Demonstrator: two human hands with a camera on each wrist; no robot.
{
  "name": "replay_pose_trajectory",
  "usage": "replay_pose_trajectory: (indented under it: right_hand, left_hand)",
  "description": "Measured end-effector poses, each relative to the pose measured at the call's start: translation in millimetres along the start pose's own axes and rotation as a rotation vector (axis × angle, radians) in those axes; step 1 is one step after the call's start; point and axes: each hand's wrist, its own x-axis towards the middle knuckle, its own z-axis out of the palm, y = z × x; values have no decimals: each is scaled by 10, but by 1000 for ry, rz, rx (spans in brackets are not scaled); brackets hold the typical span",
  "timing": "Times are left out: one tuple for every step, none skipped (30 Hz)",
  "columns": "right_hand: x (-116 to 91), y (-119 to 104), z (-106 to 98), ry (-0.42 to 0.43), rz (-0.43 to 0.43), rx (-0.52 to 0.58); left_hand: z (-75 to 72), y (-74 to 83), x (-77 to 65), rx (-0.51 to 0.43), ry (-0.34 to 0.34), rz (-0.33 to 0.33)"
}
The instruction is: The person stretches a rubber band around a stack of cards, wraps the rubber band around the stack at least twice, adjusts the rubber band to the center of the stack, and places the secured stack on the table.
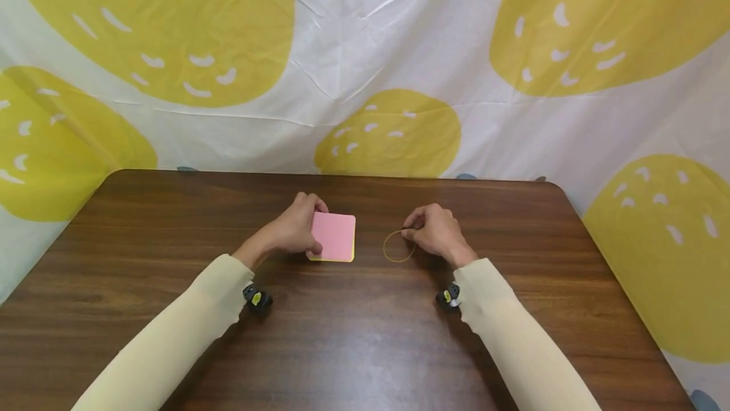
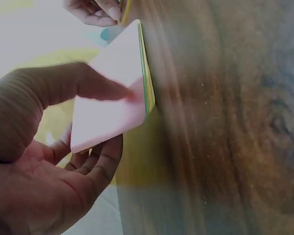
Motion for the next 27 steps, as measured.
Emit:
replay_pose_trajectory:
  right_hand:
    - [1, 1, -2, 0, -1, -1]
    - [1, 3, -5, 0, -2, -4]
    - [0, 5, -9, 1, -2, -6]
    - [-1, 6, -11, 1, -2, -7]
    - [-1, 8, -12, 3, -2, -9]
    - [-2, 10, -11, 4, -3, -11]
    - [-3, 10, -9, 7, -2, -14]
    - [-4, 10, -5, 8, -2, -17]
    - [-5, 11, 0, 10, -3, -19]
    - [-6, 11, 5, 12, -4, -23]
    - [-5, 9, 10, 15, -7, -28]
    - [-4, 8, 15, 18, -13, -36]
    - [-3, 6, 16, 18, -18, -43]
    - [-2, 3, 17, 16, -25, -52]
    - [1, 1, 16, 10, -30, -58]
    - [5, -2, 17, 3, -34, -64]
    - [11, -3, 20, -4, -37, -72]
    - [16, -7, 23, -13, -39, -77]
    - [21, -11, 25, -23, -40, -79]
    - [25, -13, 29, -34, -45, -80]
    - [28, -16, 33, -44, -48, -82]
    - [25, -21, 36, -50, -56, -86]
    - [20, -27, 36, -56, -61, -88]
    - [11, -34, 32, -64, -67, -88]
    - [1, -42, 26, -70, -71, -87]
    - [-10, -49, 16, -74, -76, -85]
    - [-21, -56, 5, -77, -73, -82]
  left_hand:
    - [-3, 8, -10, 0, 23, 11]
    - [-6, 14, -19, 0, 45, 24]
    - [-10, 18, -30, -4, 65, 37]
    - [-13, 19, -40, -15, 84, 49]
    - [-15, 19, -48, -27, 104, 62]
    - [-15, 18, -56, -41, 126, 74]
    - [-15, 19, -64, -58, 145, 84]
    - [-13, 18, -71, -69, 166, 97]
    - [-10, 19, -78, -78, 187, 111]
    - [-5, 20, -82, -86, 204, 123]
    - [-2, 21, -86, -90, 219, 134]
    - [3, 20, -92, -91, 232, 145]
    - [9, 23, -94, -91, 242, 153]
    - [14, 23, -97, -88, 252, 159]
    - [21, 25, -100, -91, 257, 163]
    - [28, 24, -103, -93, 261, 166]
    - [33, 24, -109, -94, 264, 169]
    - [38, 22, -113, -93, 267, 172]
    - [42, 22, -117, -92, 269, 174]
    - [45, 22, -122, -89, 270, 176]
    - [48, 24, -128, -86, 268, 177]
    - [49, 25, -133, -77, 267, 177]
    - [49, 27, -139, -65, 265, 178]
    - [47, 27, -145, -51, 262, 181]
    - [43, 28, -153, -37, 258, 185]
    - [36, 29, -161, -23, 255, 189]
    - [27, 30, -170, -5, 253, 196]
